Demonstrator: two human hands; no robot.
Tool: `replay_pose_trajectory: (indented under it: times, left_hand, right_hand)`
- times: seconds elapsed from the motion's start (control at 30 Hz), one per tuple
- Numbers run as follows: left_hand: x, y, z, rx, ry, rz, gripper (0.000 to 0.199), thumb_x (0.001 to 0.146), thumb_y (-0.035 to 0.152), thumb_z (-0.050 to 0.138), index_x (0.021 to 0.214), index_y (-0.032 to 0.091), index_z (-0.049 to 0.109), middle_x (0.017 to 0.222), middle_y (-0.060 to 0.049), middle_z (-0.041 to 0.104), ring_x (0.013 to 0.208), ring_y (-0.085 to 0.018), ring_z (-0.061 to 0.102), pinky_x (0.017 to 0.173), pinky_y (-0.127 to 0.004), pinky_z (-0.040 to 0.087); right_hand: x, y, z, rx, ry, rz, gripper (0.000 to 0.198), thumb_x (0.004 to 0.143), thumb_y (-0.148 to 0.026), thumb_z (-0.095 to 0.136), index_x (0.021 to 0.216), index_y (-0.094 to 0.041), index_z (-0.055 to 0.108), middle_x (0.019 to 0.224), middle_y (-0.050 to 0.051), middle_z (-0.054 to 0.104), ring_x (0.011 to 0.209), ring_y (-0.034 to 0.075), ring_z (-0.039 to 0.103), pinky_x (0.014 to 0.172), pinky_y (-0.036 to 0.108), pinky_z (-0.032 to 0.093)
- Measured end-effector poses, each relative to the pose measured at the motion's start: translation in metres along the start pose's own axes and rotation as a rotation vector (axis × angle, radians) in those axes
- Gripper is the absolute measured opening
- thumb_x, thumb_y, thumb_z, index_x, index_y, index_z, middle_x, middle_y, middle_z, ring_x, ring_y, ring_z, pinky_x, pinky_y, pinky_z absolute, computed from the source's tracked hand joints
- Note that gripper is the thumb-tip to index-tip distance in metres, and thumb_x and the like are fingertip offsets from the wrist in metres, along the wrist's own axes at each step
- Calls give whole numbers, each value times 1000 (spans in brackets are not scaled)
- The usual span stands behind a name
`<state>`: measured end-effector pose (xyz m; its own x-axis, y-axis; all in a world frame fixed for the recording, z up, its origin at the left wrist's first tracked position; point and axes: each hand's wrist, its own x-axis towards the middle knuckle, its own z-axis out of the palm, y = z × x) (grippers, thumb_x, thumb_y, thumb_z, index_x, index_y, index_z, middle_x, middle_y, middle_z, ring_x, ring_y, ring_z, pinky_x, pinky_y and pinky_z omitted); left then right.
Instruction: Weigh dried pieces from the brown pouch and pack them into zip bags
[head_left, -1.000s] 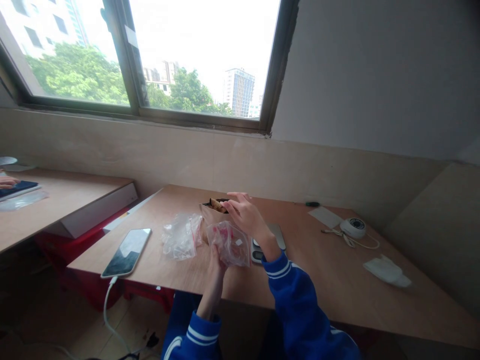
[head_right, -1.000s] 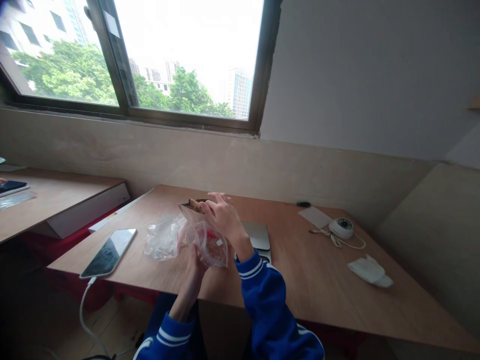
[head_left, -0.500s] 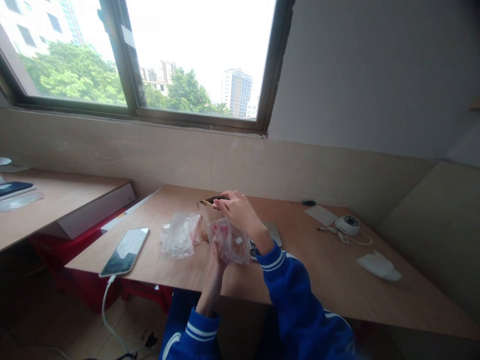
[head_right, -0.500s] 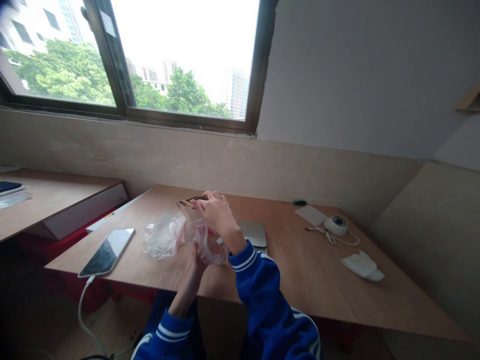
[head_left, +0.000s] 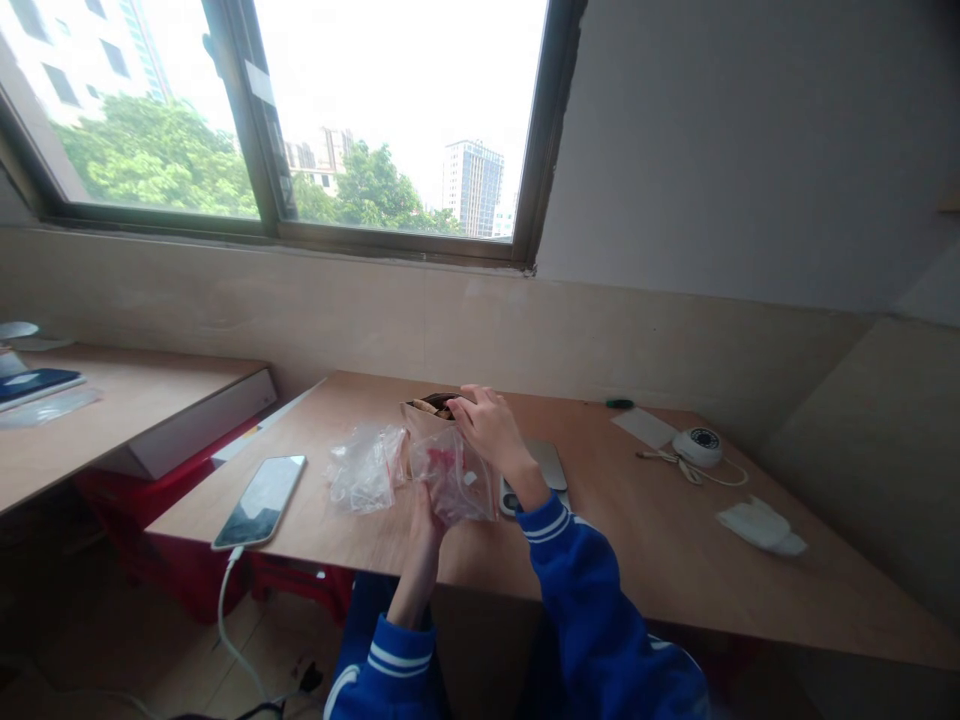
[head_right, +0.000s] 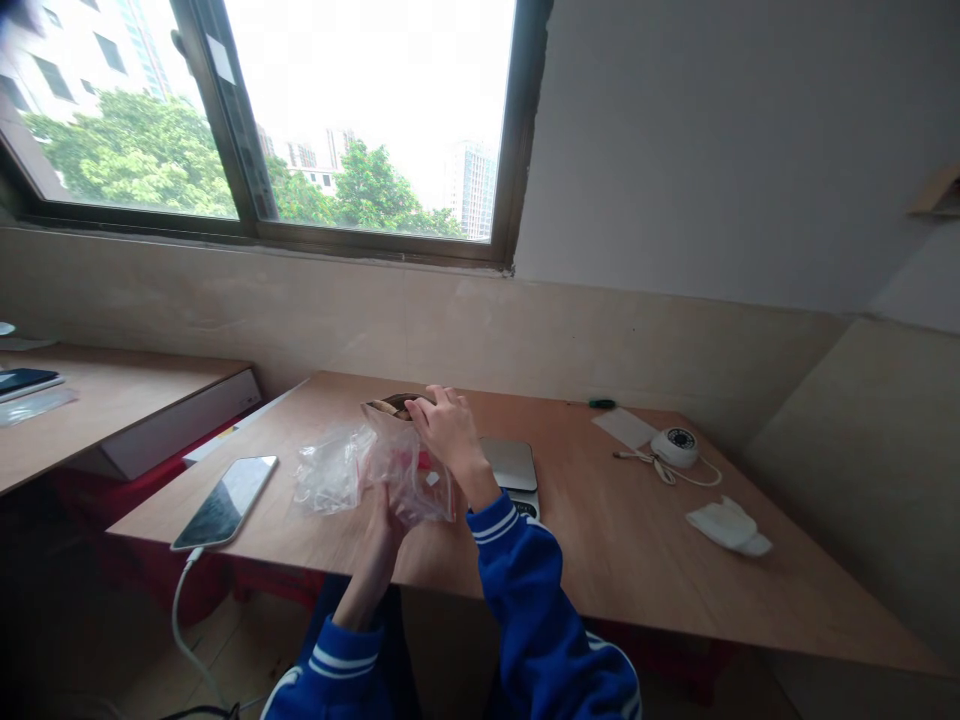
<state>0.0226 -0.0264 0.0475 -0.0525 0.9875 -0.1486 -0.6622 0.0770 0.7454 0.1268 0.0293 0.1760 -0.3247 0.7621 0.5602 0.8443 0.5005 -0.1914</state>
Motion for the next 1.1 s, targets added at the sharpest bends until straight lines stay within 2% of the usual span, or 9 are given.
replay_pose_trajectory:
  times: [0.1,0.37,0.5,0.63,0.77,0.87,0.97,1.03,1.1]
  left_hand:
    - [-1,5,-11,64,-4,67,60,83,59,52,131,24,54,120,-12,66,103,-28,65,81,-39,55]
    - [5,31,-57,530,263,305,53,73,63,58,88,13,70,84,-10,71,81,-25,65,71,-34,51]
    - [5,55,-78,653,421,430,47,77,58,53,90,15,68,81,-7,69,83,-24,62,74,-33,49]
    - [15,81,-90,903,606,532,44,89,48,37,101,16,65,78,-6,65,78,-23,62,74,-35,48]
    - [41,108,-90,1150,781,440,44,91,42,35,117,12,54,99,-14,66,95,-29,62,85,-43,47]
    - [56,119,-87,1223,783,408,56,86,42,48,128,5,44,122,-26,55,117,-37,52,94,-52,41]
    - [54,117,-85,1360,743,615,64,88,43,47,140,9,31,142,-26,35,133,-37,35,104,-58,28]
    - [49,109,-87,1502,616,803,55,92,40,40,140,14,34,145,-21,35,135,-33,34,108,-55,25]
    - [46,95,-94,1626,443,865,46,94,37,34,134,17,44,144,-18,41,133,-30,39,110,-51,25]
  right_hand:
    - [3,1,4,-75,-21,10,46,101,-40,29,102,-21,70,115,11,62,106,23,52,91,39,40]
    - [9,7,6,-10,-14,17,38,100,-36,34,104,-21,68,108,8,67,98,21,57,88,35,40]
    - [9,17,7,201,87,-32,29,98,-36,42,115,-26,62,115,3,64,102,17,59,86,30,41]
    - [8,25,6,211,50,-124,30,98,-37,41,110,-31,68,120,2,61,107,18,57,87,29,41]
    - [5,25,1,136,21,-189,30,93,-45,51,109,-28,68,122,4,60,106,20,57,89,32,41]
    - [1,23,-1,68,-6,-221,34,84,-47,63,110,-25,65,117,5,62,102,21,59,85,33,43]
    - [-9,18,5,-10,35,-209,28,86,-42,63,109,-26,64,114,4,64,98,21,59,81,32,42]
    - [-23,12,15,-78,115,-195,25,89,-41,59,108,-27,64,117,5,64,98,21,59,80,33,40]
    - [-41,4,28,-149,191,-194,21,92,-37,56,108,-28,63,122,5,62,100,21,58,82,34,39]
